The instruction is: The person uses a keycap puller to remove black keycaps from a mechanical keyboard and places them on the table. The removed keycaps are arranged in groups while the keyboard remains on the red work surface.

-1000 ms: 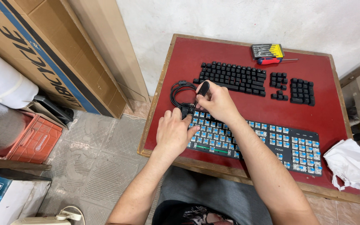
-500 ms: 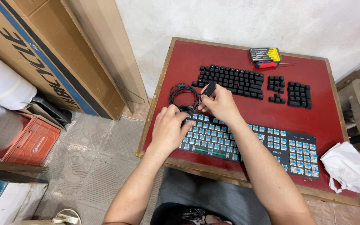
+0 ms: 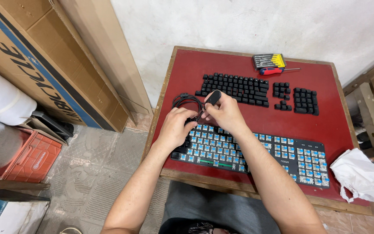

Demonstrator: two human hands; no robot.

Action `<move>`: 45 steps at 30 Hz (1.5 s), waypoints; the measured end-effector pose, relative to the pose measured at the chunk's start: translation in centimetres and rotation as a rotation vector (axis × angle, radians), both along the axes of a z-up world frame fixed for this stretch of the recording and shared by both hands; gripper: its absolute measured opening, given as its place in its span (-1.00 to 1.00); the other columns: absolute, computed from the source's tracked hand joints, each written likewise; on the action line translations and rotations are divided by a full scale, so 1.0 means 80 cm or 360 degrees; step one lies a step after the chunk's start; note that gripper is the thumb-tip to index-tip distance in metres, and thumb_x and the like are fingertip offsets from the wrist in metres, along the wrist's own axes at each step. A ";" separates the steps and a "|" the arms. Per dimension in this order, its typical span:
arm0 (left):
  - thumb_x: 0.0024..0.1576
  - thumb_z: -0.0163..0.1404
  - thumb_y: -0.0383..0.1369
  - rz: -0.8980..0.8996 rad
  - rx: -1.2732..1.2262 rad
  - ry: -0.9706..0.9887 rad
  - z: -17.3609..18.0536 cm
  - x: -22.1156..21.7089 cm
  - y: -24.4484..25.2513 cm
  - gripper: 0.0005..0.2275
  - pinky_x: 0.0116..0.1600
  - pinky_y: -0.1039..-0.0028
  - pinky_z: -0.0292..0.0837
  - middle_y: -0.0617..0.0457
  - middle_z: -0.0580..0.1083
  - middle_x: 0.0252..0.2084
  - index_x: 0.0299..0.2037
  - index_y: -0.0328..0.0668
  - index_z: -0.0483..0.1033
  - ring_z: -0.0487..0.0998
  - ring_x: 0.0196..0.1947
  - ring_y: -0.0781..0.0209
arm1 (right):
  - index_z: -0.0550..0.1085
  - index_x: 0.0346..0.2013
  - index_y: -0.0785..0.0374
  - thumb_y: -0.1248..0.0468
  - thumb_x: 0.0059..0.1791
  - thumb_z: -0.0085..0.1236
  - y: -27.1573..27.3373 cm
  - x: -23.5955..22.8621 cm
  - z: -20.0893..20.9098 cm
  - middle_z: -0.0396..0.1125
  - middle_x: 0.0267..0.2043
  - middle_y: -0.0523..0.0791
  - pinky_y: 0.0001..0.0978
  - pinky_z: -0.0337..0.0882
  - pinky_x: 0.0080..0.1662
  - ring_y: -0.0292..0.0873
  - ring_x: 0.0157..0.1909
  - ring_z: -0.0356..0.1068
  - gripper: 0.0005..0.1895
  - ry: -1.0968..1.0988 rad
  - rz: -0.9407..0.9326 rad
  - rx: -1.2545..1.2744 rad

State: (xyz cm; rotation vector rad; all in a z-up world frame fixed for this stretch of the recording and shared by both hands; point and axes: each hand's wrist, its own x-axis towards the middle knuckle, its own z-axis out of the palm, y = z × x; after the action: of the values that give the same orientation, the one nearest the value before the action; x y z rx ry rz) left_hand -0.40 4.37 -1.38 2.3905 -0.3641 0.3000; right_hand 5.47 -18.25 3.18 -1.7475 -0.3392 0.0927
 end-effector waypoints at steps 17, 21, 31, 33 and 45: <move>0.26 0.46 -0.45 0.0042 -0.0830 0.0151 0.018 -0.001 0.009 -0.74 0.00 0.48 0.77 0.01 0.76 0.03 0.15 -0.01 0.90 0.83 0.00 0.13 | 0.72 0.02 0.47 0.58 0.12 0.27 -0.004 -0.033 0.028 0.63 -0.28 0.19 -0.20 0.84 -0.24 -0.01 -0.28 0.76 -0.80 -0.0273 -0.0018 0.0304; 0.27 0.35 -0.55 0.0125 -0.0834 0.0200 0.036 -0.002 -0.003 -0.73 0.02 0.43 0.86 -0.04 0.71 0.07 0.17 -0.15 0.87 0.85 -0.04 0.12 | 0.79 0.02 0.27 0.53 0.12 0.36 -0.002 -0.043 0.030 0.68 -0.32 0.04 -0.37 0.70 -0.31 -0.10 -0.33 0.73 -0.77 -0.0670 -0.0067 0.0042; 0.39 0.15 -0.64 0.0205 -0.1187 0.0124 0.051 -0.012 -0.007 -0.70 -0.03 0.49 0.90 -0.15 0.76 -0.01 0.28 -0.33 0.79 0.85 -0.19 0.20 | 0.80 0.02 0.11 0.33 0.22 0.38 0.018 -0.063 -0.014 0.66 -0.15 -0.14 -0.27 0.69 -0.35 -0.07 -0.28 0.69 -0.87 -0.1443 -0.0180 -0.0260; 0.39 0.17 -0.65 0.0228 -0.1158 0.0079 0.054 -0.017 -0.009 -0.68 -0.03 0.47 0.91 -0.23 0.78 0.05 0.30 -0.30 0.79 0.87 -0.12 0.13 | 0.79 -0.01 0.12 0.36 0.19 0.40 0.017 -0.060 -0.011 0.65 -0.19 -0.11 -0.25 0.69 -0.29 -0.03 -0.27 0.69 -0.87 -0.1354 -0.0225 -0.0193; 0.36 0.34 -0.58 0.0240 -0.1019 0.0007 0.050 -0.020 -0.001 -0.73 -0.03 0.35 0.94 -0.40 0.79 0.04 0.26 -0.27 0.82 0.90 -0.07 0.00 | 0.79 -0.07 0.18 0.48 0.11 0.39 0.012 -0.061 0.015 0.66 -0.31 -0.04 -0.28 0.75 -0.16 -0.04 -0.26 0.74 -0.81 -0.0958 -0.0190 0.0144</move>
State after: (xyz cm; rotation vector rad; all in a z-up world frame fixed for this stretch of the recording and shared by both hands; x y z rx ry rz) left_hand -1.97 4.31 2.61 1.7873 -0.0637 0.4090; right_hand 0.63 -17.25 4.34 -1.6725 -0.6612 -0.5371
